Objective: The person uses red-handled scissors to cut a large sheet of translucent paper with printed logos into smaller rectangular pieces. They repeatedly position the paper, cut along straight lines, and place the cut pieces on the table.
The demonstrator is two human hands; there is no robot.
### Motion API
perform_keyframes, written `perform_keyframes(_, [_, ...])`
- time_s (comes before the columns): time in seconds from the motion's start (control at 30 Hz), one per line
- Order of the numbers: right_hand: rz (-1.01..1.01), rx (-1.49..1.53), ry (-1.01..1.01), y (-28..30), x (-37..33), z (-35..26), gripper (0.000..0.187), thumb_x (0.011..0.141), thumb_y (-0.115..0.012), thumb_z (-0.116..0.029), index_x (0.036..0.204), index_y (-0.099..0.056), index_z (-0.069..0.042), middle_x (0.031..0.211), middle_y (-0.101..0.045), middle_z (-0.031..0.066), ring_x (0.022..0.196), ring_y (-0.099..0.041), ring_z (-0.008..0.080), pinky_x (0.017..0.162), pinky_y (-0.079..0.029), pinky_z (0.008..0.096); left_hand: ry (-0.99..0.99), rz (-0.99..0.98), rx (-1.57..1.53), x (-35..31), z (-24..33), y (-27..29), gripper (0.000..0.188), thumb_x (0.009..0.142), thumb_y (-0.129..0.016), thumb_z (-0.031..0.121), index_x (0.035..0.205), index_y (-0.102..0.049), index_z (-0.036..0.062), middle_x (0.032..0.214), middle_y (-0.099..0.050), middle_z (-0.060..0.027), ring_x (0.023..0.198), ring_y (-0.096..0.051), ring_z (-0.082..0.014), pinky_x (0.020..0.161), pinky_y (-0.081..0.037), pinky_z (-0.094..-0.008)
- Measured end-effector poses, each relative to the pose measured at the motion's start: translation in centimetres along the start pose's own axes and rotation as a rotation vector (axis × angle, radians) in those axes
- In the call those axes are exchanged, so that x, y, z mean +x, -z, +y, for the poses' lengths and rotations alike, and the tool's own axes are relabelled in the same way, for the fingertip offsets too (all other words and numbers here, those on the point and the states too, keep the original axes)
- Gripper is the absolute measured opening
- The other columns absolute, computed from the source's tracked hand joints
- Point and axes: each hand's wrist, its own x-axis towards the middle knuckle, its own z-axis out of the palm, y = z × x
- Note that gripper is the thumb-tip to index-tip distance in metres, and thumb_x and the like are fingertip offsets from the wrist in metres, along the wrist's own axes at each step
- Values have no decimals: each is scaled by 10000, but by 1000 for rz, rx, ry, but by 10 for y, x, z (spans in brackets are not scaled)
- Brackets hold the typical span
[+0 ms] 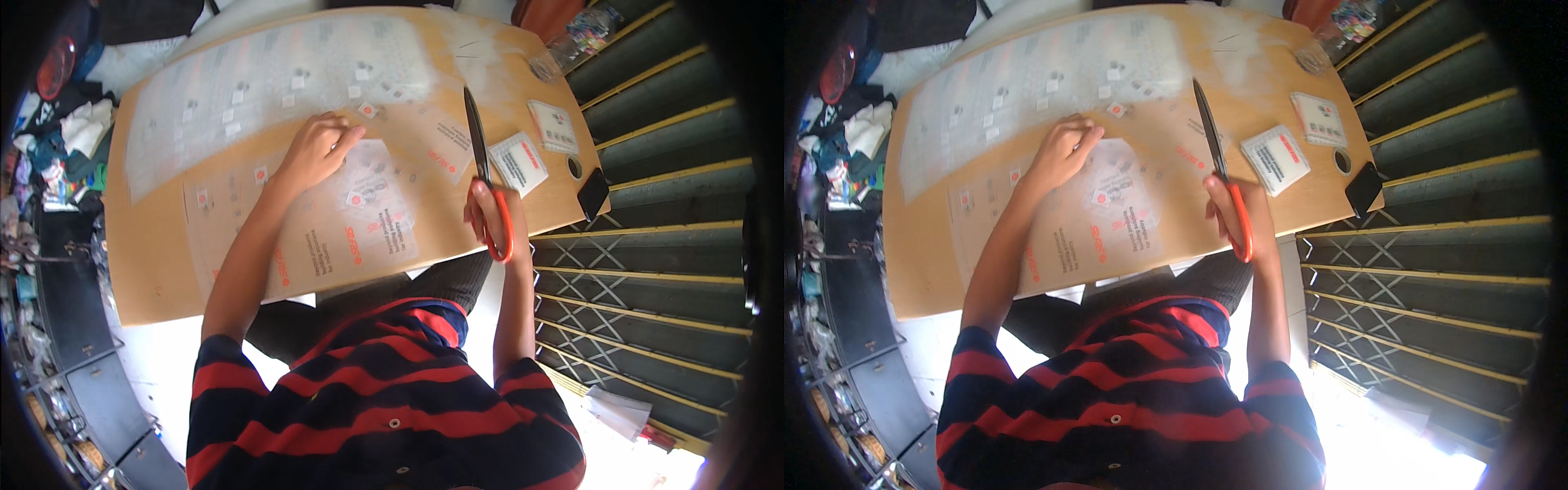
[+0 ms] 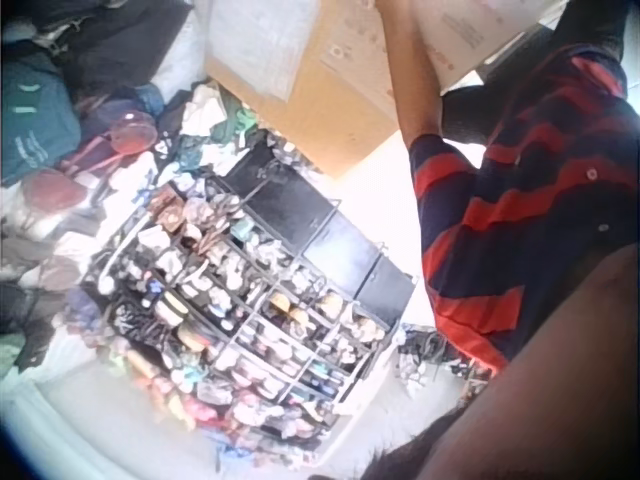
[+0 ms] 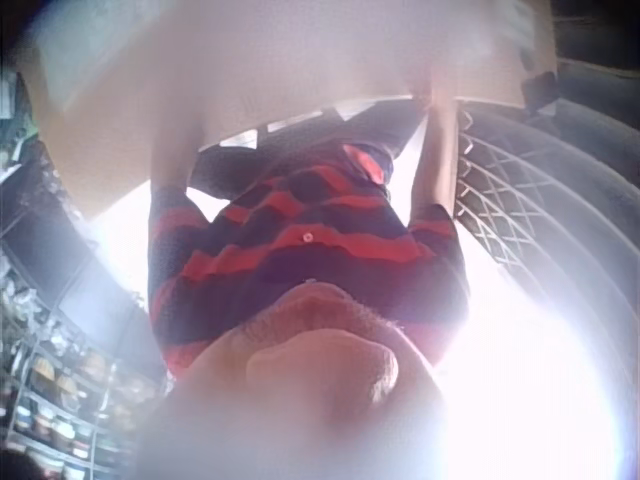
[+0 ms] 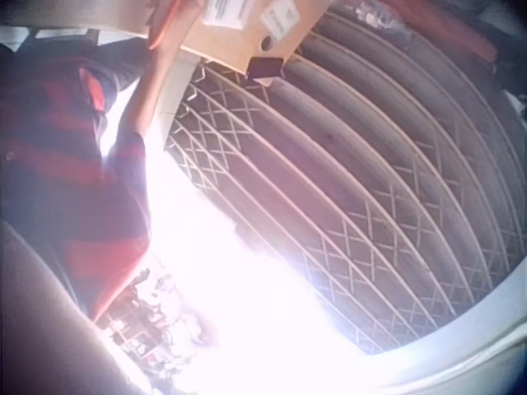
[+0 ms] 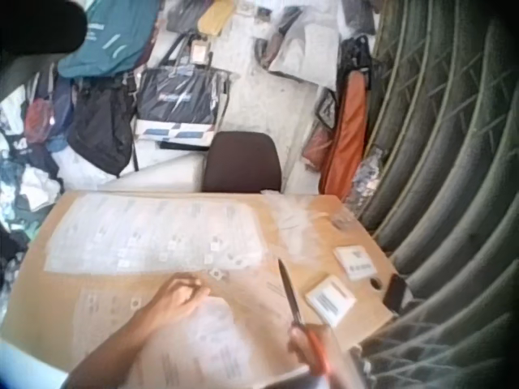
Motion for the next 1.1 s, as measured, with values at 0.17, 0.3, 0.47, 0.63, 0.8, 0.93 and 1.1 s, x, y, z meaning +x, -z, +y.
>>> perform_keyframes(0.17, [14, 139, 9, 15, -38, 32, 535, 962, -536, -416, 640, -578, 9, 534, -557, 64, 366, -470, 105, 366, -365, 256, 123, -29, 134, 7, 2, 8, 299, 891, -657, 255, 790, -671, -27, 758, -642, -113, 793, -587, -283, 702, -468, -381])
perform_keyframes(0.3, [34, 232, 72, 19, -53, 57, 565, 995, -463, -408, 609, -547, -4, 487, -513, 65, 345, -437, 116, 374, -359, 255, 340, -145, 222, 22, 13, 14, 312, 875, -678, 300, 920, -686, -9, 935, -647, -110, 959, -592, -279, 819, -476, -360])
perform_keyframes(0.47, [34, 266, 56, 17, -60, 58, 598, 1012, -413, -412, 576, -511, -14, 451, -480, 73, 334, -415, 126, 400, -363, 255, 411, -196, 455, 54, 14, -3, 620, 777, -727, 486, 1197, -595, 50, 1192, -581, -141, 1088, -575, -346, 898, -466, -476])
perform_keyframes(0.63, [65, 325, 56, 14, -65, 63, 549, 988, -503, -409, 631, -562, 5, 490, -524, 56, 350, -448, 103, 356, -352, 250, 631, -411, 723, 94, 21, -28, 883, 690, -783, 522, 1337, -462, 14, 1260, -543, -232, 1194, -535, -358, 969, -457, -438])
perform_keyframes(0.8, [54, 209, 20, 10, -73, 73, 619, 1010, -429, -445, 609, -561, 7, 484, -517, 52, 349, -458, 109, 369, -361, 248, 636, -306, 555, 98, -19, -34, 791, 673, -816, 480, 1267, -515, 54, 1219, -597, -161, 1093, -600, -329, 909, -476, -476])
perform_keyframes(0.93, [10, 232, 21, 6, -82, 72, 626, 1006, -422, -470, 626, -568, 6, 458, -490, 43, 366, -464, 112, 387, -360, 256, 624, -279, 228, 99, -39, -22, 579, 784, -769, 317, 1219, -506, 39, 1024, -682, -160, 879, -676, -294, 783, -526, -422])
perform_keyframes(1.1, [-121, 365, 172, -11, -98, 71, 615, 952, -466, -546, 702, -568, 8, 527, -518, 56, 461, -520, 147, 471, -410, 291, 554, 116, -361, 66, 30, -6, 300, 956, -569, 154, 1190, -446, 12, 931, -680, -162, 659, -663, -231, 557, -507, -316])
